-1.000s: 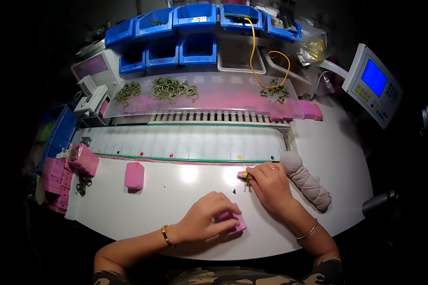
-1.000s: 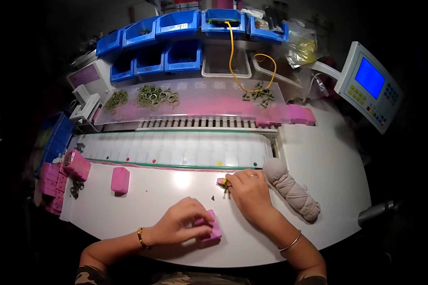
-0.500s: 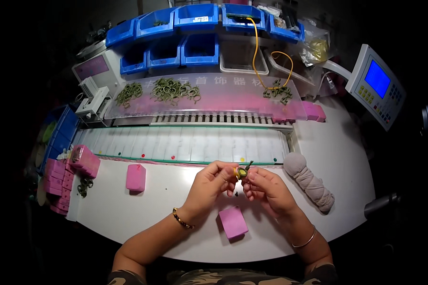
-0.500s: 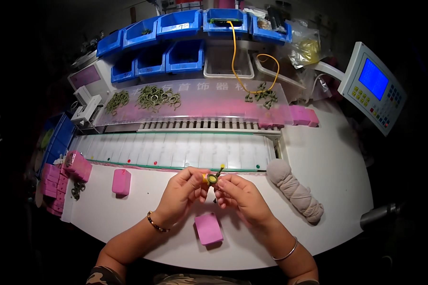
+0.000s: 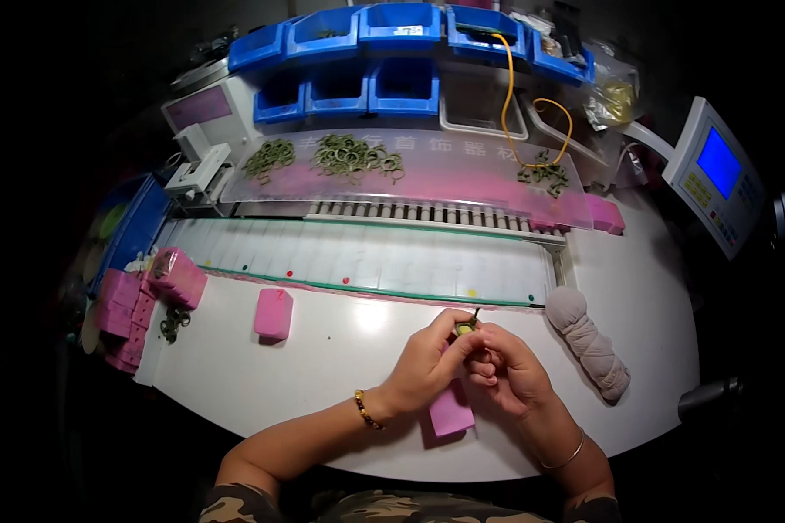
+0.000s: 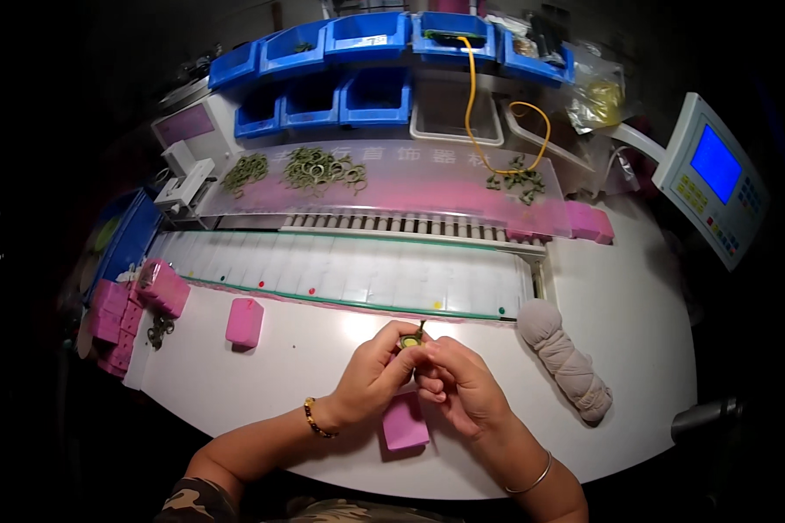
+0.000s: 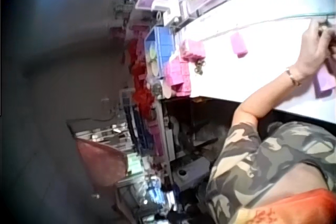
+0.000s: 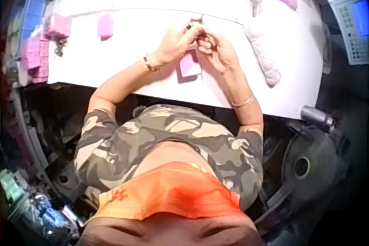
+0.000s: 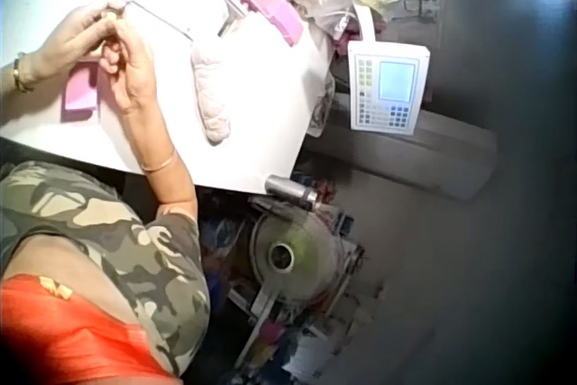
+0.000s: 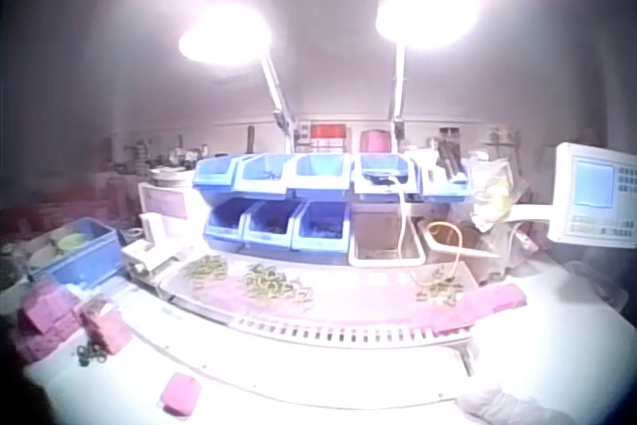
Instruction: The person fits small green components into a pink mold, presses them into place, and then uses a small white pad to press and smooth the assembly. The person repeats these actions for multiple small components and pink molds on a workbench.
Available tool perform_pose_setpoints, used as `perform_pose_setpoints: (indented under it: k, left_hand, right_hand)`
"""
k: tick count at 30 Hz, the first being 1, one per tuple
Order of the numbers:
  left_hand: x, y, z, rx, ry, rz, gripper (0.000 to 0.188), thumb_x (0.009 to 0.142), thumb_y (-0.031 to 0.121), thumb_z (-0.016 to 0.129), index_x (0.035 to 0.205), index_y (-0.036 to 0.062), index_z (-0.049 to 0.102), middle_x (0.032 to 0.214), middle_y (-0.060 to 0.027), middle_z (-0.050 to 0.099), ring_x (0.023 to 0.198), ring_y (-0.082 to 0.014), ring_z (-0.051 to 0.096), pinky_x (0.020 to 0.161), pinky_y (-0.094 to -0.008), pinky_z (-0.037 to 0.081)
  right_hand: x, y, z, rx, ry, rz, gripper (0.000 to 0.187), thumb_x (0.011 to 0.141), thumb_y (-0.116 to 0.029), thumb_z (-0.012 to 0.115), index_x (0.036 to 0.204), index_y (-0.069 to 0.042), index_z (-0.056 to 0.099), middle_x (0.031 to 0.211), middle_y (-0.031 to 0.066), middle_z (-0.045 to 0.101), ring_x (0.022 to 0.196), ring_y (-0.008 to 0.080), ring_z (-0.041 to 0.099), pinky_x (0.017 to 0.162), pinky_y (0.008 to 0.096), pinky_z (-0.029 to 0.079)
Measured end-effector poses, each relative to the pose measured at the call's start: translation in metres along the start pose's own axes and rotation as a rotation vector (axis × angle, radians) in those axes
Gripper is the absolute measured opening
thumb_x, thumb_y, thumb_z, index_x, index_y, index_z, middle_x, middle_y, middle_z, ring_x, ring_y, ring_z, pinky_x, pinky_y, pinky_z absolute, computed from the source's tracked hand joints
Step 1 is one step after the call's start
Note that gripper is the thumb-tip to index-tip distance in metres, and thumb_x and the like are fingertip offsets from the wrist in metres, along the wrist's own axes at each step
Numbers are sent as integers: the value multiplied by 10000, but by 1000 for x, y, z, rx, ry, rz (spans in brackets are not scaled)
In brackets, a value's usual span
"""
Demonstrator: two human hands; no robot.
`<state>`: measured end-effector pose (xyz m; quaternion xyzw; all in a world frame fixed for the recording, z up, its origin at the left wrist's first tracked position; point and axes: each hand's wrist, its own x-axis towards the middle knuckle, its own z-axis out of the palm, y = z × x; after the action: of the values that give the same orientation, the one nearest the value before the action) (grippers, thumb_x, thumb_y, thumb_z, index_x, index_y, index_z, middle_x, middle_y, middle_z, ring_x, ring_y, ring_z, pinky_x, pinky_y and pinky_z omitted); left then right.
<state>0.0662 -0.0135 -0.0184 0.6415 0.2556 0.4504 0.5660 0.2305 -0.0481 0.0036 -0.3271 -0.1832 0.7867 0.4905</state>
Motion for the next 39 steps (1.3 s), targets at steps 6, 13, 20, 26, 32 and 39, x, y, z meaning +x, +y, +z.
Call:
perform_pose_setpoints:
  k: [6, 13, 20, 26, 32, 39]
  left_hand:
    - [-2, 13, 7, -394, 49, -257, 257, 1081, 208, 520, 1235, 3, 540, 816, 4, 566, 647, -35, 486, 571, -191, 402]
    - [1, 33, 15, -580, 190, -433, 293, 1097, 328, 464, 1200, 65, 544, 726, 44, 436, 573, -45, 372, 515, -192, 309]
    - [13, 35, -15, -384, 17, -486, 262, 1093, 278, 487, 1217, 51, 532, 735, 38, 444, 573, -46, 392, 511, -200, 332]
    - [5, 14, -12, 378, -25, 26, 240, 1013, 130, 629, 1215, 11, 579, 801, -27, 591, 660, -89, 526, 597, -240, 444]
    - [5, 17, -14, 746, -77, 227, 261, 947, 118, 680, 1179, 35, 592, 1006, -166, 660, 809, -337, 668, 685, -393, 543]
    - [9, 23, -16, 627, -118, 213, 226, 982, 168, 646, 1157, 36, 592, 869, -136, 640, 730, -320, 636, 629, -380, 512]
  right_hand:
    - [-4, 4, 9, -276, 63, -304, 159, 971, -147, 672, 928, -87, 532, 774, 0, 577, 633, 62, 497, 575, 203, 408]
    - [-2, 7, 9, -974, 149, -883, 215, 880, -28, 732, 1002, -28, 555, 781, 14, 610, 653, 79, 576, 583, 239, 486]
    - [-11, -17, -3, -475, 110, -505, 180, 984, -152, 581, 1121, -45, 534, 922, 53, 615, 770, 145, 602, 627, 257, 477]
    - [-5, -14, -7, -200, -61, -150, 194, 1036, -259, 572, 1134, -100, 519, 999, 42, 616, 833, 122, 618, 606, 246, 466]
    - [0, -5, -10, -304, 2, -186, 155, 1036, -231, 604, 1053, -90, 541, 838, -6, 576, 716, 44, 523, 560, 181, 391]
    - [-7, -6, -1, -581, 71, -379, 99, 1017, -138, 606, 967, -63, 565, 796, -9, 534, 650, 57, 466, 532, 207, 357]
